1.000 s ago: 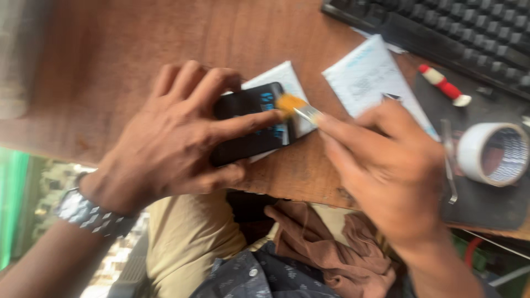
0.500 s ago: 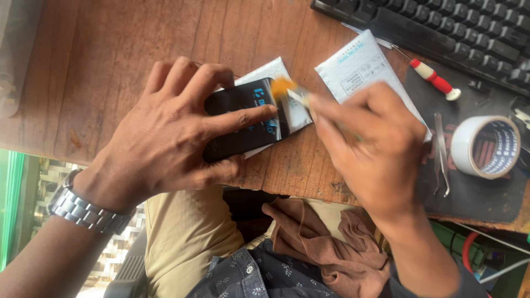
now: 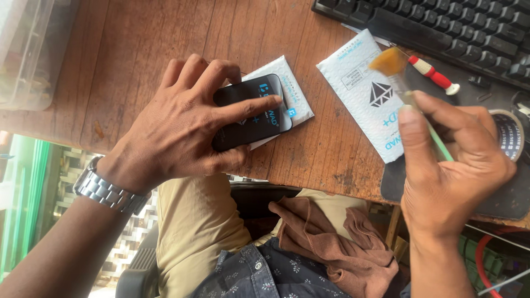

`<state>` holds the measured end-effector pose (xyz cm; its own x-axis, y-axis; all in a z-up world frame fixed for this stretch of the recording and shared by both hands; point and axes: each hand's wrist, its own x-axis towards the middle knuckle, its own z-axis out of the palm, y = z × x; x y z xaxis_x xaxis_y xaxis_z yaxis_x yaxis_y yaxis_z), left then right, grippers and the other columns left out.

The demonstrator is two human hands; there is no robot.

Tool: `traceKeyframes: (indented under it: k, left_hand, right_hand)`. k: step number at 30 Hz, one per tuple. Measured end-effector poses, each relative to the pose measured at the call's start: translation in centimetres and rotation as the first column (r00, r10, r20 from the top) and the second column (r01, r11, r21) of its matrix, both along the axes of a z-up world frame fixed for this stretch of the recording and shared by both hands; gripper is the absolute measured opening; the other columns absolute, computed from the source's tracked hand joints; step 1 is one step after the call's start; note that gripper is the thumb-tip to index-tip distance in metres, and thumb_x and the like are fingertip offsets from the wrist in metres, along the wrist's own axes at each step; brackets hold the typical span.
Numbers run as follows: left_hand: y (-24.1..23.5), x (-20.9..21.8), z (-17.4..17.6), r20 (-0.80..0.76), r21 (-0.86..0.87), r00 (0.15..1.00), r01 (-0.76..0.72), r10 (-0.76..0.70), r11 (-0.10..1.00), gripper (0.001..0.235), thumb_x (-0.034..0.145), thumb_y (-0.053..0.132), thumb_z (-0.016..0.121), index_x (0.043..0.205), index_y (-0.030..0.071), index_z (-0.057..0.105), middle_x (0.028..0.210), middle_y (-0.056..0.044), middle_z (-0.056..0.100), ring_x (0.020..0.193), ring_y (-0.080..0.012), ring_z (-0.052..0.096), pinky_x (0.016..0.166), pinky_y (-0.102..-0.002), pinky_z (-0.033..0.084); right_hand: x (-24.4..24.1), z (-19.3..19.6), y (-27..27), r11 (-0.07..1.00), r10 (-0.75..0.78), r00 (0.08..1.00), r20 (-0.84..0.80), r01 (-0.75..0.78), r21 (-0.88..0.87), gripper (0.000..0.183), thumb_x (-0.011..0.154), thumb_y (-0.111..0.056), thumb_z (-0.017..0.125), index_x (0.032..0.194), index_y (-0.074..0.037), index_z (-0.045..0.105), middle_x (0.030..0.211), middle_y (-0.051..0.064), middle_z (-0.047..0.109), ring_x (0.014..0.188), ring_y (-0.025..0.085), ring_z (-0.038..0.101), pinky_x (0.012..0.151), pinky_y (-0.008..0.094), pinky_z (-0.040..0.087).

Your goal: The person wipes a black rectangular electronic device with a brown cloth, then uses a brush and tweezers to clean the edges and surface. The device is handled and turned over during the process.

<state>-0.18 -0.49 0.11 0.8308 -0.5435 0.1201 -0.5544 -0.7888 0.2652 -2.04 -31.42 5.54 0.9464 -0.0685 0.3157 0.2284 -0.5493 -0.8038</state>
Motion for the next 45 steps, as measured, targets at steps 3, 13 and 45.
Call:
traceKeyframes:
  k: [3,13,45]
  left_hand:
    - [-0.3,0.0,0.4,-0.029,-0.031,0.999,-0.016,0.015,0.999,0.08,0.071,0.068,0.062,0.147,0.044,0.051,0.124,-0.013,0.058,0.114,-0.0329,0.048,0.096,-0.058,0.041]
    - [-0.4,0.1,1.5,-0.078,-0.13,0.997,-0.035,0.024,0.991,0.093,0.061,0.061,0.074,0.147,0.033,0.051,0.12,-0.012,0.058,0.112,-0.0317,0.048,0.097,-0.053,0.042]
    - [-1.1,1.0,0.9,-0.082,-0.072,0.997,-0.021,0.015,0.997,0.102,0.052,0.068,0.084,0.145,0.038,0.055,0.111,-0.012,0.058,0.106,-0.029,0.049,0.088,-0.05,0.041]
  right_hand:
    - [-0.6,-0.8,-0.3,0.985,0.011,1.0,0.0,-0.011,0.172,0.018,0.111,-0.001,0.069,0.127,0.004,0.062,0.109,0.006,0.068,0.093,0.009,0.065,0.087,0.02,0.056]
    - [-2.6,-1.3,4.6,0.711,0.598,0.8,-0.058,-0.562,-0.422,0.058,0.084,-0.03,0.081,0.132,-0.004,0.062,0.092,0.004,0.076,0.064,0.011,0.059,0.058,0.032,0.041]
    - [-2.0,-1.0,6.0,0.555,0.299,0.909,-0.291,-0.414,-0.722,0.068,0.085,-0.026,0.077,0.148,-0.018,0.052,0.05,0.005,0.061,0.038,0.017,0.053,0.047,0.036,0.036]
